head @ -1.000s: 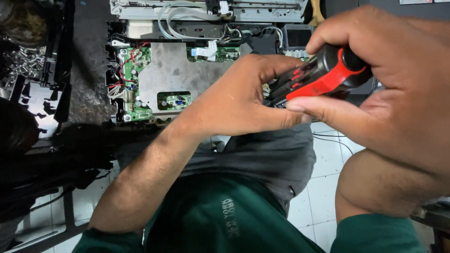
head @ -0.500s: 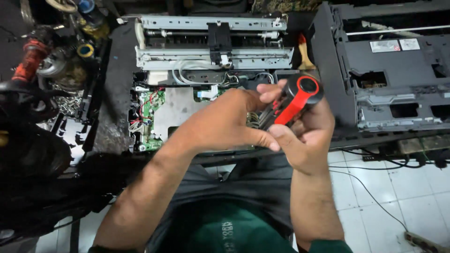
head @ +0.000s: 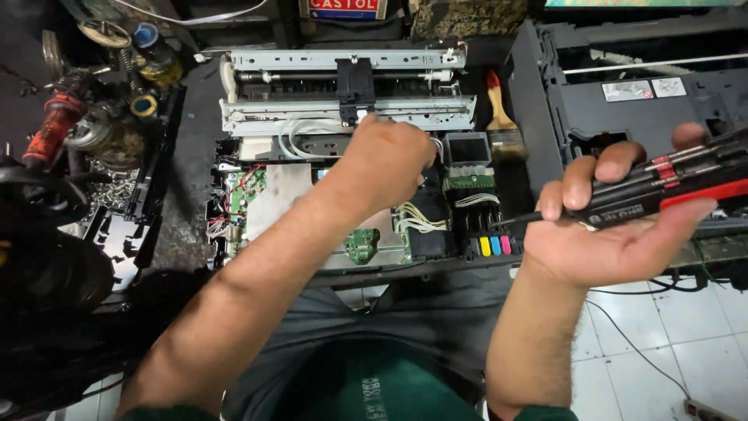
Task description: The person works on a disassembled electronic device, likely a printer, using a multi-bit screwdriver to remove screws from a circuit board. They manipulate the board and other internal components on a cluttered workbench.
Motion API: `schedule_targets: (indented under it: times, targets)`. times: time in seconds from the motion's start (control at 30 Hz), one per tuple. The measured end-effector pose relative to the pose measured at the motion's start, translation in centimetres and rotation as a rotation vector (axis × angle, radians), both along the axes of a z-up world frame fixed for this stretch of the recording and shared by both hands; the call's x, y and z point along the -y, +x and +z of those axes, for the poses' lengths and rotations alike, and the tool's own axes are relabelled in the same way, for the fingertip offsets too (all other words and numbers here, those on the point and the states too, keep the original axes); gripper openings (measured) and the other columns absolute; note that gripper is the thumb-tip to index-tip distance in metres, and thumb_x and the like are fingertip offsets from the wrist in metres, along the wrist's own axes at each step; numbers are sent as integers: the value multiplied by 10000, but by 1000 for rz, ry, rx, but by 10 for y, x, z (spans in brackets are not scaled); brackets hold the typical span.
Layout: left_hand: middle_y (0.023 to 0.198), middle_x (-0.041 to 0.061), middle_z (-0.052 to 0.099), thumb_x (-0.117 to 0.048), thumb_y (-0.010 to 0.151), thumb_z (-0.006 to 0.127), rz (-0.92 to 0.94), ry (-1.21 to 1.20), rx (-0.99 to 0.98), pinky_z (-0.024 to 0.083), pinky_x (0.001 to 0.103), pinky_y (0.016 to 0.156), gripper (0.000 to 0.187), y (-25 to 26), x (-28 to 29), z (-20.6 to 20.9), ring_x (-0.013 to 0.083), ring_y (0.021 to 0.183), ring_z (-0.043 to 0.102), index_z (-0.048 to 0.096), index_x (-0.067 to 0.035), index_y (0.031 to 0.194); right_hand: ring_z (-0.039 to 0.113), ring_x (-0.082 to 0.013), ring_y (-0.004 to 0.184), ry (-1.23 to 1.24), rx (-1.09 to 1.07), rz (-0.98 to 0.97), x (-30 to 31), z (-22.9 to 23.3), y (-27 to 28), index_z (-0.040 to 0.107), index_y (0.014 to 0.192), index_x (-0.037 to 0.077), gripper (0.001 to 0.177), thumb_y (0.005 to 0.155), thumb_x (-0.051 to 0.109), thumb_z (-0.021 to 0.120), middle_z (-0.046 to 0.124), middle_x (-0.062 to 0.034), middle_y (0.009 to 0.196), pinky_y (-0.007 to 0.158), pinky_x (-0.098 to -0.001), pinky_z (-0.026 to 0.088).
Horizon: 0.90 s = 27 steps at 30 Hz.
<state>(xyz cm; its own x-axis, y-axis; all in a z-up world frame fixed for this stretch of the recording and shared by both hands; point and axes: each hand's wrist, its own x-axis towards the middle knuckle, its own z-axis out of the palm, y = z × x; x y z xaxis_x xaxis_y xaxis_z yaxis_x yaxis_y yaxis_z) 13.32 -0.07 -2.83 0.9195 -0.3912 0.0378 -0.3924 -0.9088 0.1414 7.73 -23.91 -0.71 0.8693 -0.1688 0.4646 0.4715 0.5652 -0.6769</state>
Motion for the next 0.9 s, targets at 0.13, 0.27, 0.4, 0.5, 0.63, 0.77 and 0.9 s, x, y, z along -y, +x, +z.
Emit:
schedule_targets:
  times: [0.13,0.27,0.4,0.5,0.63,0.77,0.9]
  targets:
    - [591,-29,507,163,611,535,-97,143,171,468,734,1007,302,14,7,-10,170,564,536,583,-136,619,563,-207,773,61,53,208,16,-10,3,483,1590,215,621,1076,563,504,612,-61,1082,578,-376,482]
    - [729,-22,626,182,705,573,-138,17,20,420,581,1036,403,9,7,10,227,726,626,683,-201,768,552,-197,766,60,65,240,22,-14,3,495,1568,211,597,1088,566,481,588,-60,1089,580,-362,490]
    - [861,-59,704,145,674,624,-153,-126,-61,433,463,966,418,17,-1,-2,225,842,652,728,-227,834,537,-205,755,42,61,190,18,-13,1,506,1558,208,605,1075,573,505,575,-67,1068,558,-358,468]
    - [834,-83,749,77,732,727,-180,-98,-83,461,456,957,366,18,-2,2,182,829,681,781,-234,917,512,-207,739,50,22,174,12,-12,-1,506,1535,202,602,1056,566,530,556,-67,1052,535,-352,440]
    - [1086,-15,767,107,721,636,-246,-142,-80,549,413,828,469,23,-3,-8,240,980,707,797,-211,1026,527,-202,737,9,36,186,11,-13,0,520,1524,215,569,1075,563,527,558,-53,1054,533,-355,450]
    - [894,-2,728,104,666,666,-211,-134,-156,534,381,665,405,23,-2,-1,225,796,675,774,-193,920,508,-196,730,0,26,169,8,-12,-1,525,1523,220,576,1067,571,531,545,-50,1054,533,-351,441]
    - [881,12,705,111,684,659,-229,-167,-142,501,390,599,344,25,-5,-12,234,767,650,749,-177,850,508,-192,729,-19,25,159,8,-10,-2,527,1503,214,562,1066,568,536,548,-41,1043,529,-343,435]
